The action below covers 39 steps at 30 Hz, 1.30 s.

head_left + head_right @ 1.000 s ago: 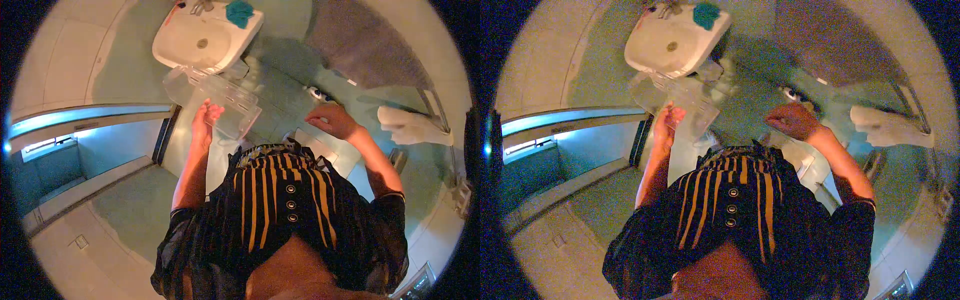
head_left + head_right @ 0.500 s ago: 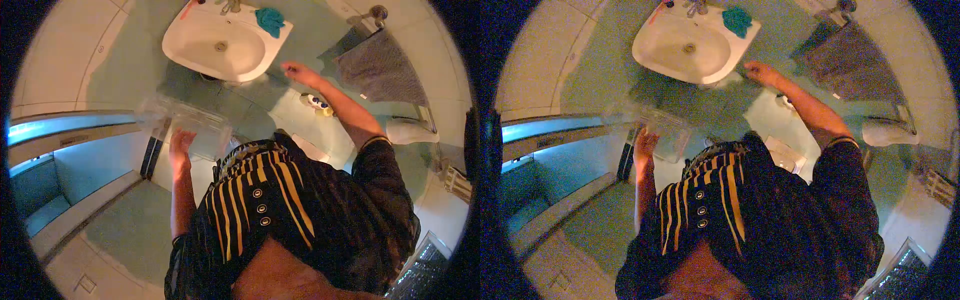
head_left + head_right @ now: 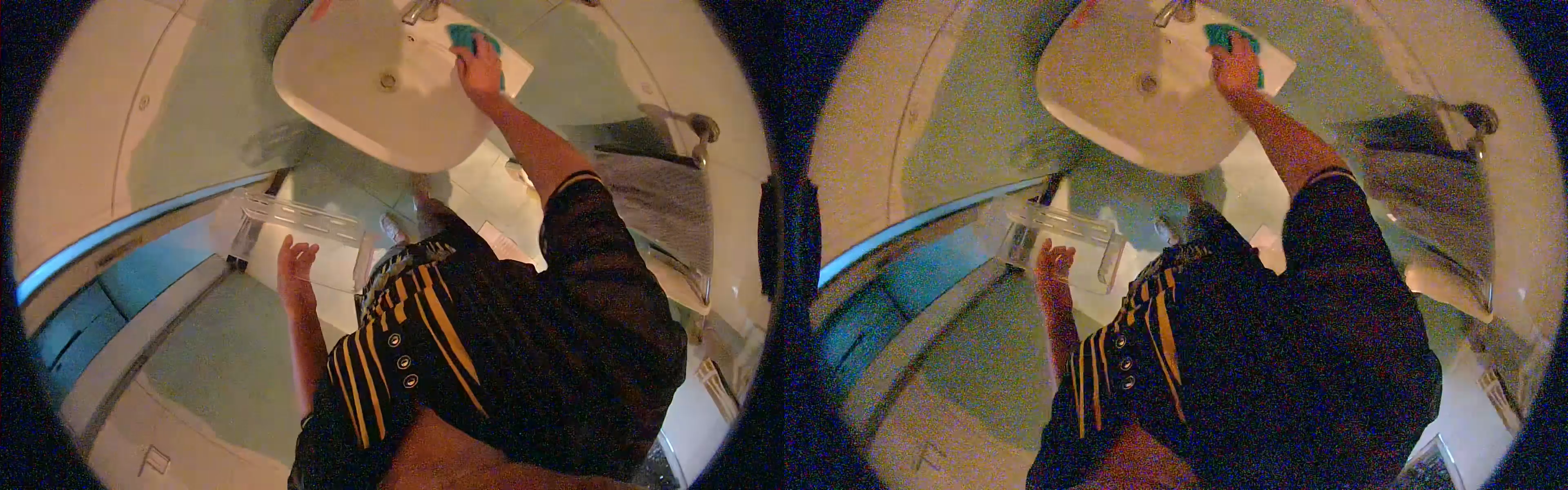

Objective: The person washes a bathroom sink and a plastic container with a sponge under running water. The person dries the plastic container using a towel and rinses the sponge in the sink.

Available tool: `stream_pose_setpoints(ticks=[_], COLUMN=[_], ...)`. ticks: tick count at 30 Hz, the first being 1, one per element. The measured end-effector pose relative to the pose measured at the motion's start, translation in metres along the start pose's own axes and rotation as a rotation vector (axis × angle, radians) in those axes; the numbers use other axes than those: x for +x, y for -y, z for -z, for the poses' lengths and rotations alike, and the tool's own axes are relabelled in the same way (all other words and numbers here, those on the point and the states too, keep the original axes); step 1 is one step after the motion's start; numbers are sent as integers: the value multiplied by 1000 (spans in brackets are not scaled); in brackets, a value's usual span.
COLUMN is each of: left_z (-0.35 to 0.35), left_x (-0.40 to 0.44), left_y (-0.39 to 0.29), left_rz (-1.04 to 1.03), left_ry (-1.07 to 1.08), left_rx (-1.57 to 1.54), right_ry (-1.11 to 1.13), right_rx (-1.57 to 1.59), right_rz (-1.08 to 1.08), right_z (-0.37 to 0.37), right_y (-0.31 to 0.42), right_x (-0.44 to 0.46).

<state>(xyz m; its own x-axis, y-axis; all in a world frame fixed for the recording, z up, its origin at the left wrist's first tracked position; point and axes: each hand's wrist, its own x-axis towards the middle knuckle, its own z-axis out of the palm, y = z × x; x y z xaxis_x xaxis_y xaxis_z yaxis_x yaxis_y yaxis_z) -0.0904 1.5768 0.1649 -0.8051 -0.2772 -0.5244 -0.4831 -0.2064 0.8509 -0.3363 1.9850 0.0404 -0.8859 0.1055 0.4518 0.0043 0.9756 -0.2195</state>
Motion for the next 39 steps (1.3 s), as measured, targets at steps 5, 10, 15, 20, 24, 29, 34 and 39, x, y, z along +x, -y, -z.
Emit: stream_pose_setpoints(ticks=[5,10,15,20,24,29,34,39], left_z=[1,-32,-100,-155,-252,-322,-357,-364], left_x=[18,24,55,134,141,114,127,151], left_y=[0,-50,-89,-68,1,31,20,22], left_rz=[-118,-99,-26,-119,-37,130,348,450], left_ry=[16,-16,240,661,737,589,455,599], left_rx=[-71,102,85,496,400,-84,-1,-75], right_ry=[-29,296,437,1002,828,716,588,521], right_rx=[429,630,697,1225,1212,1398,1734,1756], right_rz=[327,461,284,-485,-857,-1020,-1233,-1193], right_z=[1,-52,-18,63,122,144,148,126], right_y=[30,96,93,34,-22,-45,-23,-23], right_x=[-11,-30,-24,-22,-66,-128,-113,-94])
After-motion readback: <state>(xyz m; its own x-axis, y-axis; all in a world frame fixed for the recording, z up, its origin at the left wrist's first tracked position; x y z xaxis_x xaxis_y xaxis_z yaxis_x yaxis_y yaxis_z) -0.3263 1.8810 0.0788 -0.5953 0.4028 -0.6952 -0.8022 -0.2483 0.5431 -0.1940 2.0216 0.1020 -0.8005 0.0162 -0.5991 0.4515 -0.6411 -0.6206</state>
